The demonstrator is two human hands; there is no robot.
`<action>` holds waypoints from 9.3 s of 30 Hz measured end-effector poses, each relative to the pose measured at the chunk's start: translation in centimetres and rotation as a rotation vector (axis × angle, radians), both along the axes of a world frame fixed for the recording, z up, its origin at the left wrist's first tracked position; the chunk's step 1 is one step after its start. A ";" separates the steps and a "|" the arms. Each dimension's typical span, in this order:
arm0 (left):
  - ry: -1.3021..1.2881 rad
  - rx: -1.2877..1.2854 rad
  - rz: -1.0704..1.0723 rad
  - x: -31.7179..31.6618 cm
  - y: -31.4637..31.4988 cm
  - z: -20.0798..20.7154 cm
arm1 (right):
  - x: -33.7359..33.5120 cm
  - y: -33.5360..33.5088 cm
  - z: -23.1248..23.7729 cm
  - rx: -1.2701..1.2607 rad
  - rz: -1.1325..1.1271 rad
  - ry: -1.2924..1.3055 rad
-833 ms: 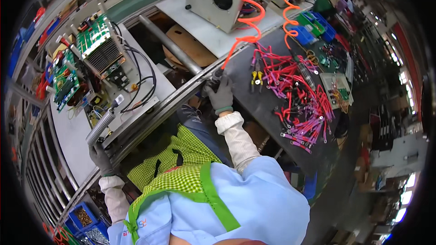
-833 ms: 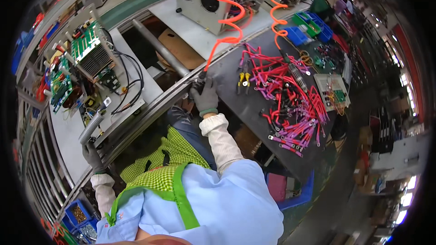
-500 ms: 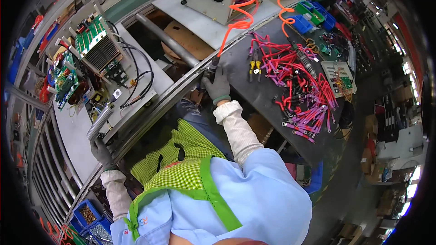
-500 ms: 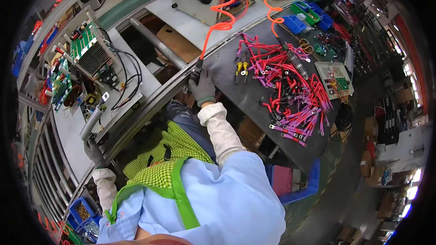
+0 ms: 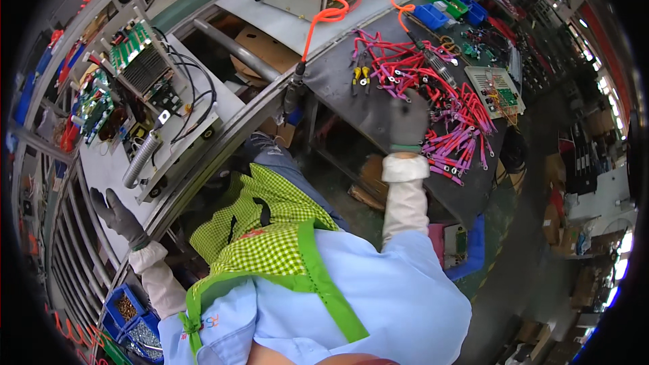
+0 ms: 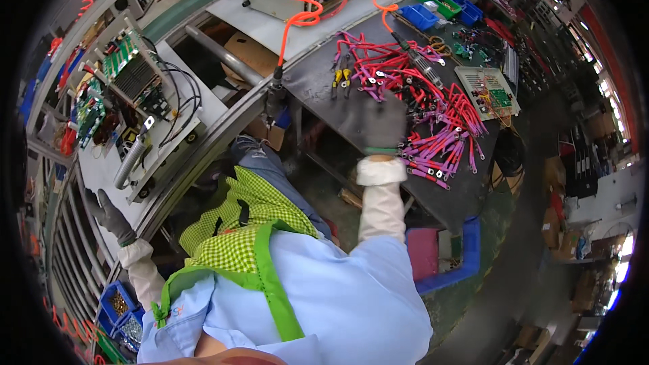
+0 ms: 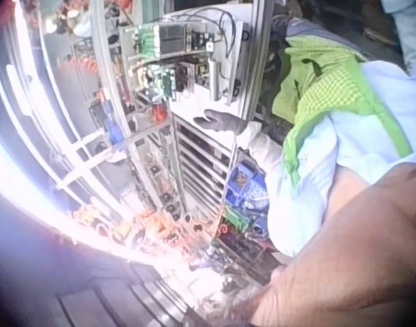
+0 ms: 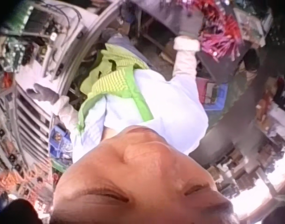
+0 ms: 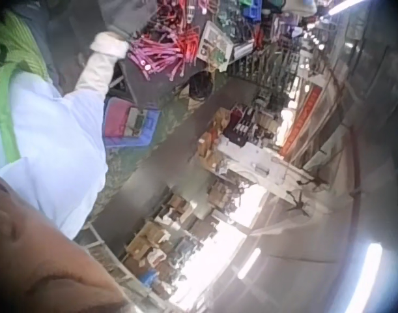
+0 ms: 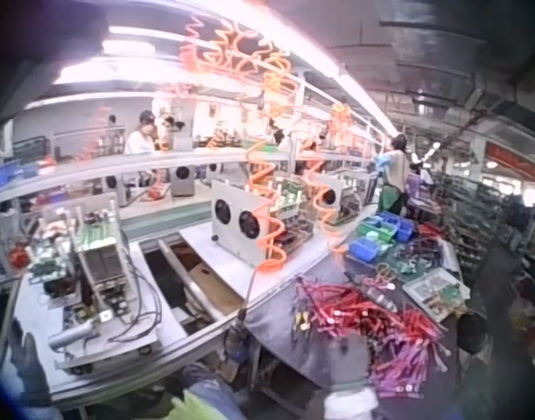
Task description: The person assembles electronic components on a circuit board using a soldering iron and pliers. They solder wires to the board, cut excess wire, and secure parts with a wrench. The person works at a station with various tools and parts organized in bins.
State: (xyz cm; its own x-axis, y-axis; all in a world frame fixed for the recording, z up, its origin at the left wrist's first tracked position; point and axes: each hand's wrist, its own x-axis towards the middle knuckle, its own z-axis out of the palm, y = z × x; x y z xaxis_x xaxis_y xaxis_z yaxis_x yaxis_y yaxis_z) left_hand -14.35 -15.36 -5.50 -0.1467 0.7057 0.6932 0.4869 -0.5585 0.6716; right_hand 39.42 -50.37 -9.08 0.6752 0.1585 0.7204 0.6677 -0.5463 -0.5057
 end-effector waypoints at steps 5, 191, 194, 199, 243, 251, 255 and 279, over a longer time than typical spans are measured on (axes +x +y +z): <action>-0.047 0.082 -0.151 4.1 -3.9 1.5 | 5.1 -7.3 1.8 -0.497 -0.195 0.168; 0.782 -1.365 0.749 -35.7 -30.0 0.6 | -79.2 25.4 3.4 -0.763 2.583 -0.531; 0.754 -1.327 0.772 -35.9 -30.1 0.3 | -80.4 24.0 2.0 -0.794 2.487 -0.576; 0.714 -1.288 0.808 -36.0 -30.7 -0.6 | -80.4 23.5 1.7 -0.810 2.384 -0.648; 0.741 -1.384 0.851 -36.1 -30.8 0.6 | -74.7 24.0 3.0 -0.818 2.689 0.233; 0.883 -1.412 0.803 -37.5 -28.2 0.1 | -70.3 24.5 1.9 -0.891 2.674 0.369; 0.781 -1.426 0.842 -37.2 -28.9 1.0 | -67.2 24.9 1.9 -0.833 2.685 0.384; 0.329 -1.113 1.046 -25.7 -45.5 0.8 | -52.7 21.7 -3.0 -1.252 2.360 0.970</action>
